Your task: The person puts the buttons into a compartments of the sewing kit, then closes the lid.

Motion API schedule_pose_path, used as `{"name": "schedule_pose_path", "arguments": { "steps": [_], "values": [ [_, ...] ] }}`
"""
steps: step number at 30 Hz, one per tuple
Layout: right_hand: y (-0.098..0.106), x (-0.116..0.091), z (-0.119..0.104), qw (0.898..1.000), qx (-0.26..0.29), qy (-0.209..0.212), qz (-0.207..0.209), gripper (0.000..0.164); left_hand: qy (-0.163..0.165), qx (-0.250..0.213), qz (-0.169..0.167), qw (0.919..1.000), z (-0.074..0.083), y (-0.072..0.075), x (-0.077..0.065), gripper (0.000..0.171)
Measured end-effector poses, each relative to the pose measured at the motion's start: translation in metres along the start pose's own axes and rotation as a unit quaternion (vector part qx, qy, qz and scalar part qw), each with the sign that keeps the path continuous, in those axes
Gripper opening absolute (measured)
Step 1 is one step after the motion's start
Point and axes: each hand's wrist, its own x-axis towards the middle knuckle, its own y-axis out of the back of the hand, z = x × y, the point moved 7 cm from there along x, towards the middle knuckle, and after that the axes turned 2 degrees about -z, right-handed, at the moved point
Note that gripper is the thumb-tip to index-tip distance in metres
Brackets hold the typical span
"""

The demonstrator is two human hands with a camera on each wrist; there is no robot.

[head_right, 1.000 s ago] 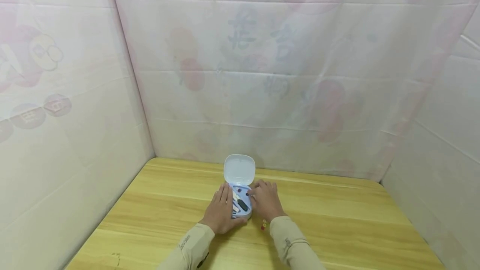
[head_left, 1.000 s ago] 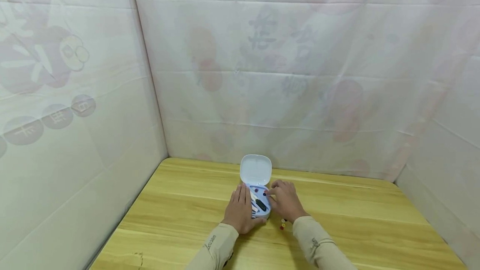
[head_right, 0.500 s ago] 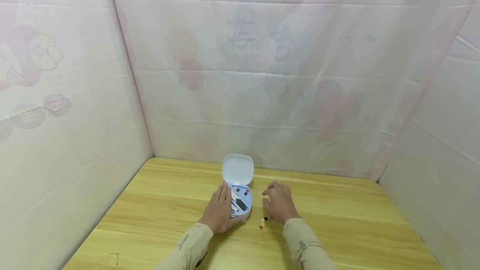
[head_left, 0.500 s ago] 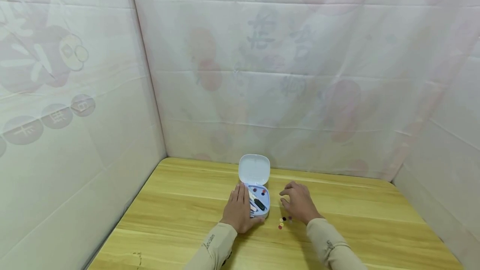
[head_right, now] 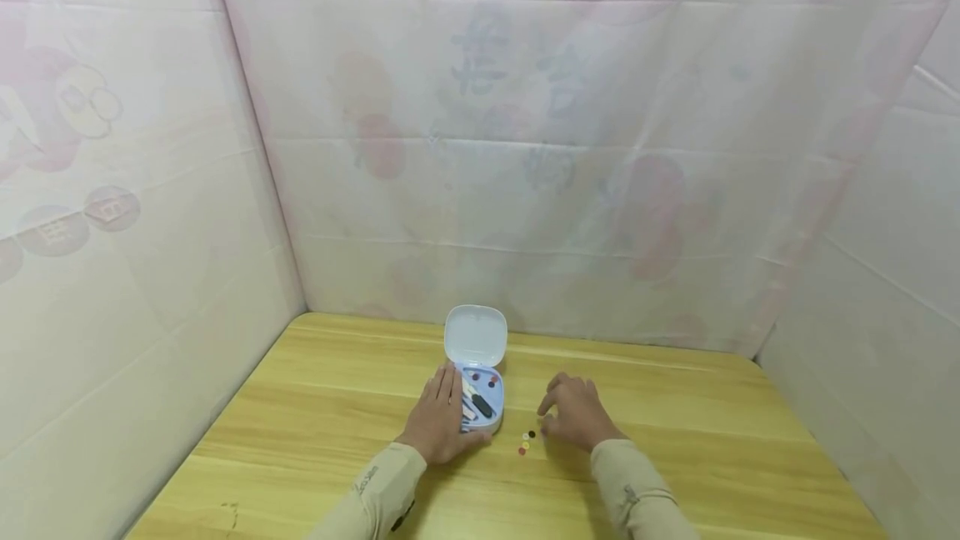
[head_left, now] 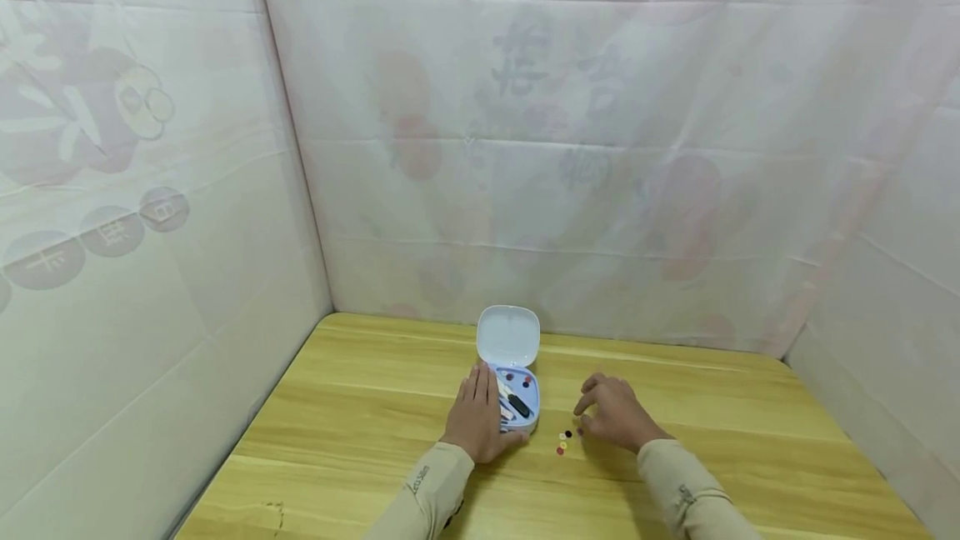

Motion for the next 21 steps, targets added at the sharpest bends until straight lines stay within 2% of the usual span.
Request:
{"name": "schedule_pose_path", "arguments": {
  "steps": [8, 13, 21],
  "values": [
    [-0.002, -0.006, -0.003, 0.999, 0.002, 0.043, -0.029, 0.015, 0.001, 0.002, 0.000, 1.0000, -0.001, 0.001, 0.001, 0.116],
    [-0.006, -0.008, 0.003, 0.999, 0.001, 0.028, -0.045, 0.018, 0.000, 0.009, 0.001, 1.0000, 0.000, 0.003, 0.002, 0.115],
    [-0.014, -0.005, 0.010, 1.000, -0.002, 0.011, -0.025, 0.014, 0.003, 0.003, -0.006, 1.0000, 0.000, 0.001, 0.001, 0.116]
  ]
}}
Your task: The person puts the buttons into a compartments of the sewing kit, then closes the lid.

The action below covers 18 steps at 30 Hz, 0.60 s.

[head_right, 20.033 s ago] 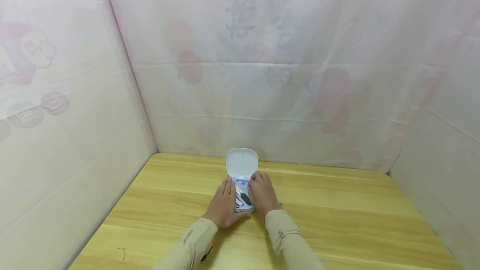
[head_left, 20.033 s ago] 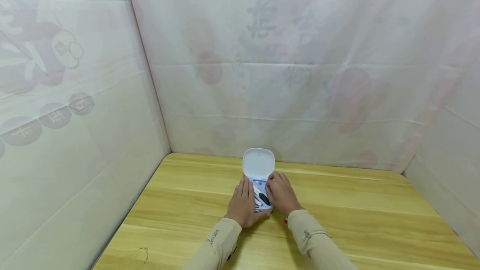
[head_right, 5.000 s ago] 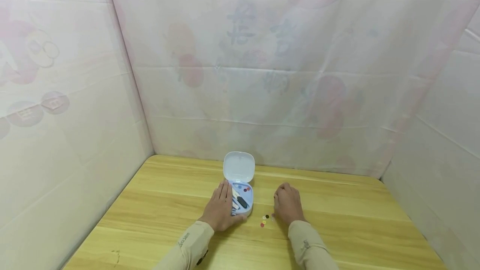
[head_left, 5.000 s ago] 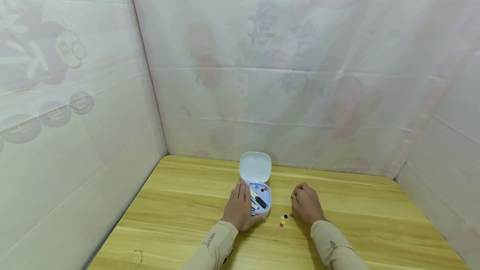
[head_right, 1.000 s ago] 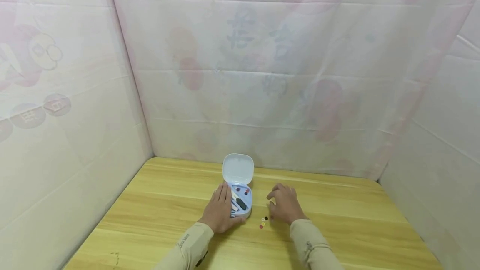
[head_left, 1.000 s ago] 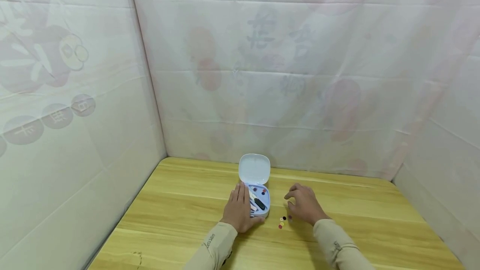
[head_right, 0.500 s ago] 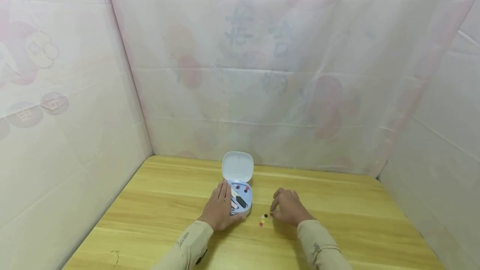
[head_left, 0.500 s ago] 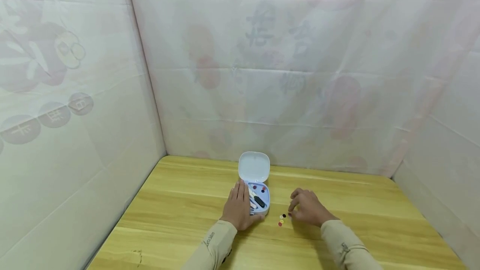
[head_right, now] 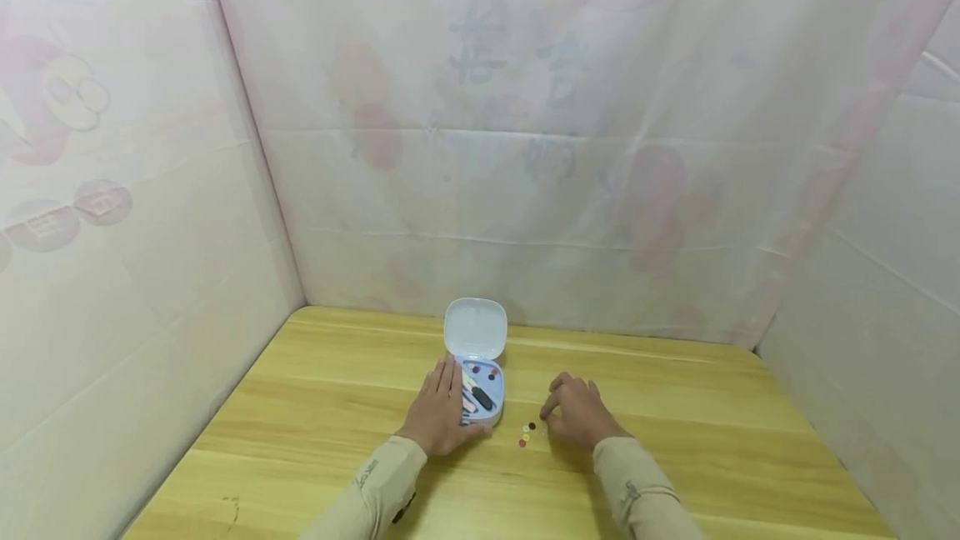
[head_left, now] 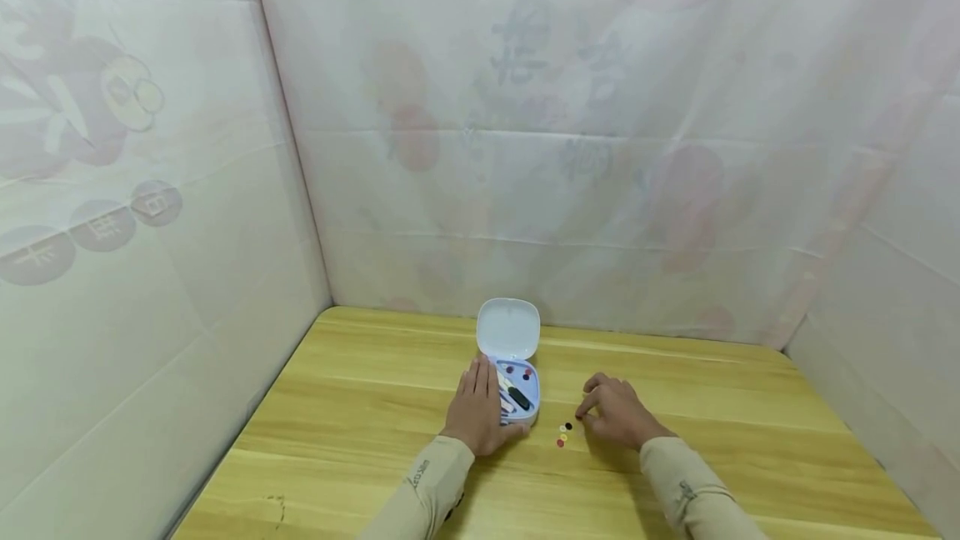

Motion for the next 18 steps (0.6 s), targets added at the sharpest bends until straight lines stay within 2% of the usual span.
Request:
{"name": "schedule_pose_path", "arguments": {
  "steps": [9, 15, 18],
  "values": [
    [-0.0051, 0.0047, 0.0019, 0.999, -0.011, 0.009, 0.029, 0.013, -0.002, -0.006, -0.001, 1.0000, -0.0002, -0.0020, 0.0000, 0.116],
    [-0.0064, 0.0054, 0.0066, 0.999, -0.039, -0.013, 0.036, 0.010, 0.000, -0.002, 0.005, 1.0000, 0.0000, 0.0020, -0.0001, 0.115],
    [-0.0054, 0.0056, 0.0060, 0.998, -0.044, -0.010, 0.044, 0.009, 0.001, -0.006, -0.001, 1.0000, 0.0003, 0.0029, -0.0007, 0.115]
  ]
}}
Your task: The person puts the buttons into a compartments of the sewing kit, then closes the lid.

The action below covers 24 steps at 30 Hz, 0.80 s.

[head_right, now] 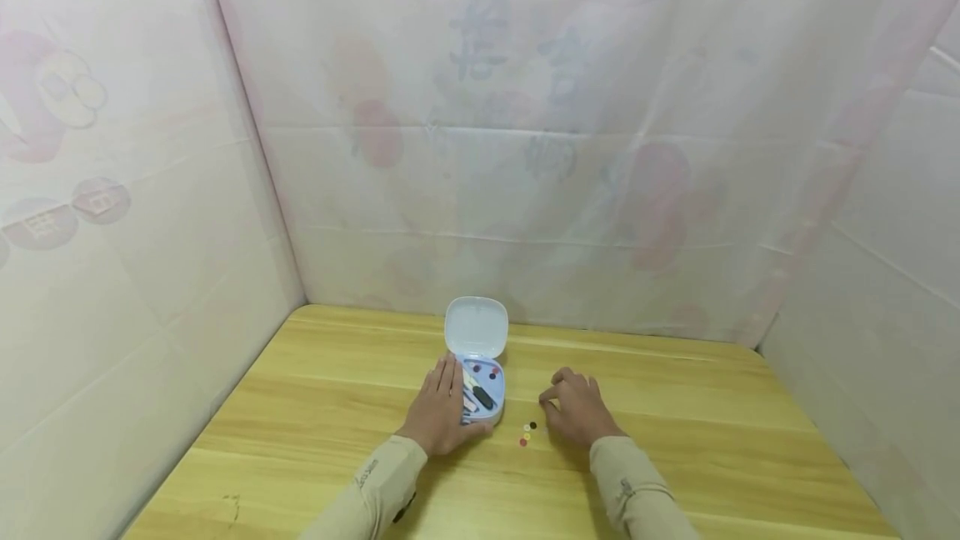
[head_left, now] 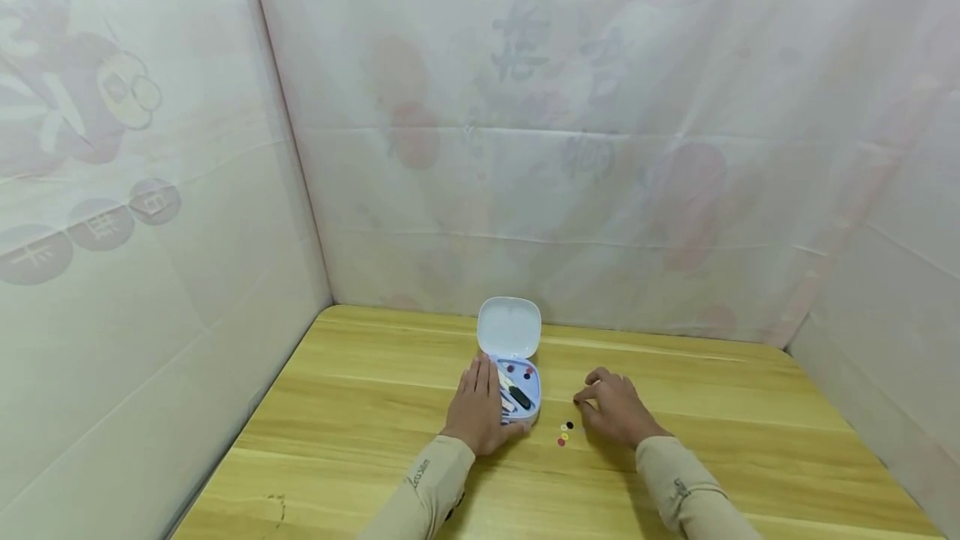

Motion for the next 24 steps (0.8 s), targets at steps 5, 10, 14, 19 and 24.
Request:
{"name": "schedule_pose_path", "arguments": {
  "steps": [5, 10, 14, 19, 24],
  "values": [
    [0.000, 0.000, 0.004, 1.000, -0.005, -0.022, -0.007, 0.010, 0.001, 0.001, 0.001, 1.0000, 0.000, 0.003, 0.000, 0.113],
    [-0.001, -0.002, 0.008, 0.999, -0.007, -0.032, -0.010, 0.011, -0.001, 0.001, -0.001, 1.0000, 0.000, 0.001, -0.001, 0.114],
    [-0.001, -0.005, 0.013, 0.999, 0.000, -0.049, -0.016, 0.012, -0.003, 0.004, 0.004, 1.0000, 0.001, -0.002, -0.001, 0.115],
    [0.003, -0.006, 0.016, 0.998, -0.005, -0.063, -0.012, 0.011, -0.003, 0.008, 0.003, 1.0000, 0.000, -0.001, 0.001, 0.115],
    [0.003, -0.006, 0.020, 0.997, -0.010, -0.075, -0.010, 0.009, -0.002, 0.011, 0.007, 0.9999, 0.000, -0.001, 0.001, 0.115]
  ]
}}
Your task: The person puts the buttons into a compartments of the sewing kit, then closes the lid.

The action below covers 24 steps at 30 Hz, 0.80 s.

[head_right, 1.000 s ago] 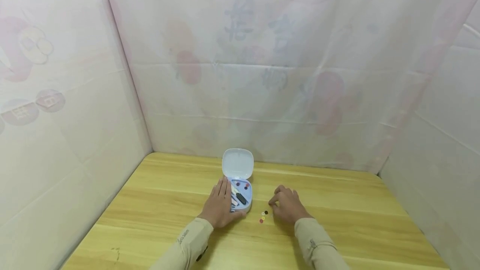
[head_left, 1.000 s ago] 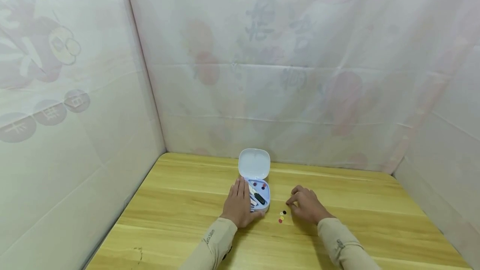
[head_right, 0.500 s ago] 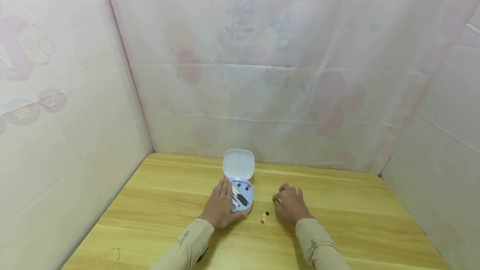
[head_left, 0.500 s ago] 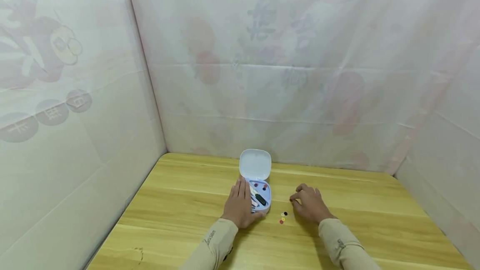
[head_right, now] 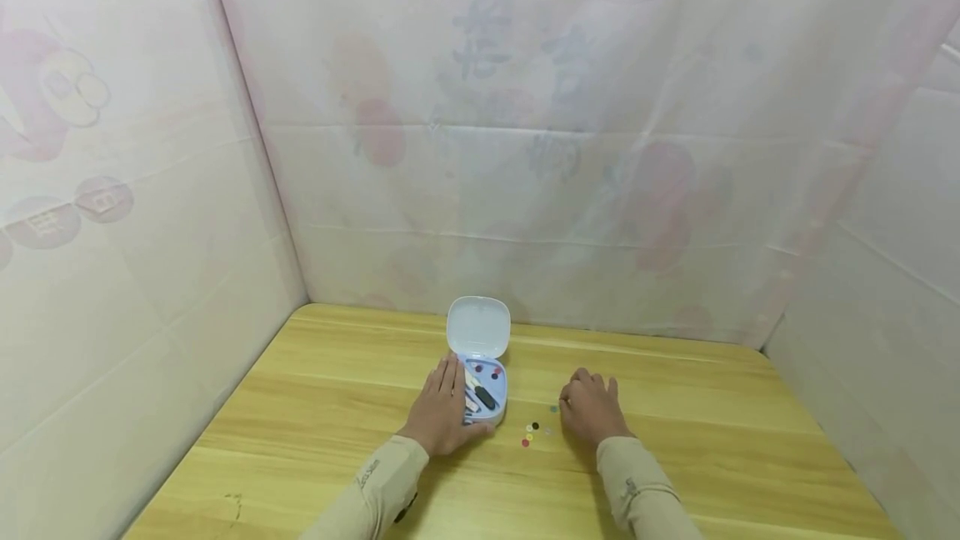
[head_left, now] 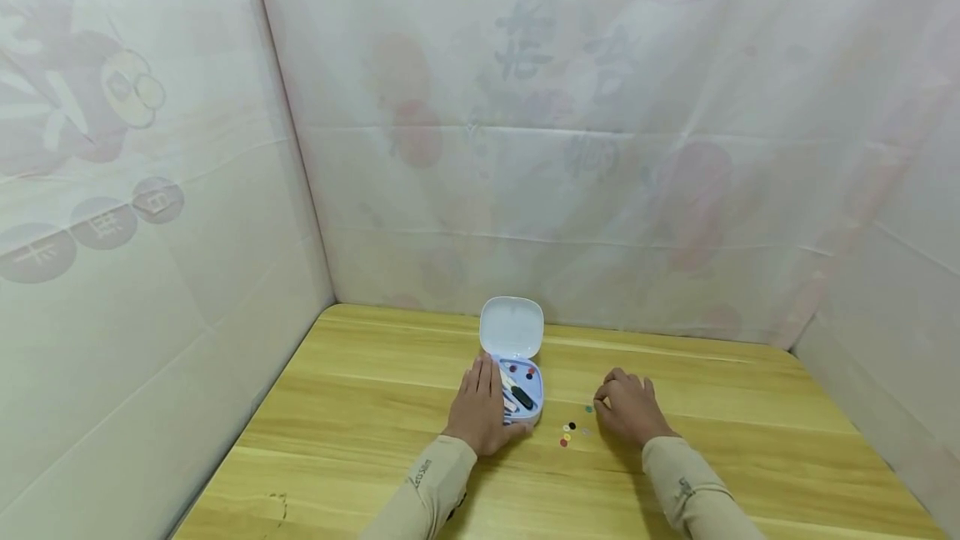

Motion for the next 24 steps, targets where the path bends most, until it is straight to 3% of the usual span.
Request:
{"name": "schedule_pose_path", "arguments": {
  "steps": [8, 24],
  "values": [
    [-0.0003, -0.0004, 0.0063, 0.999, -0.001, -0.013, 0.034, 0.010, 0.003, -0.005, -0.002, 1.0000, -0.0006, -0.0007, 0.0004, 0.114],
    [0.0019, -0.0048, 0.0029, 0.999, -0.025, -0.001, 0.038, 0.014, 0.004, -0.004, -0.014, 0.9999, 0.0005, 0.0016, -0.0003, 0.114]
  ]
}}
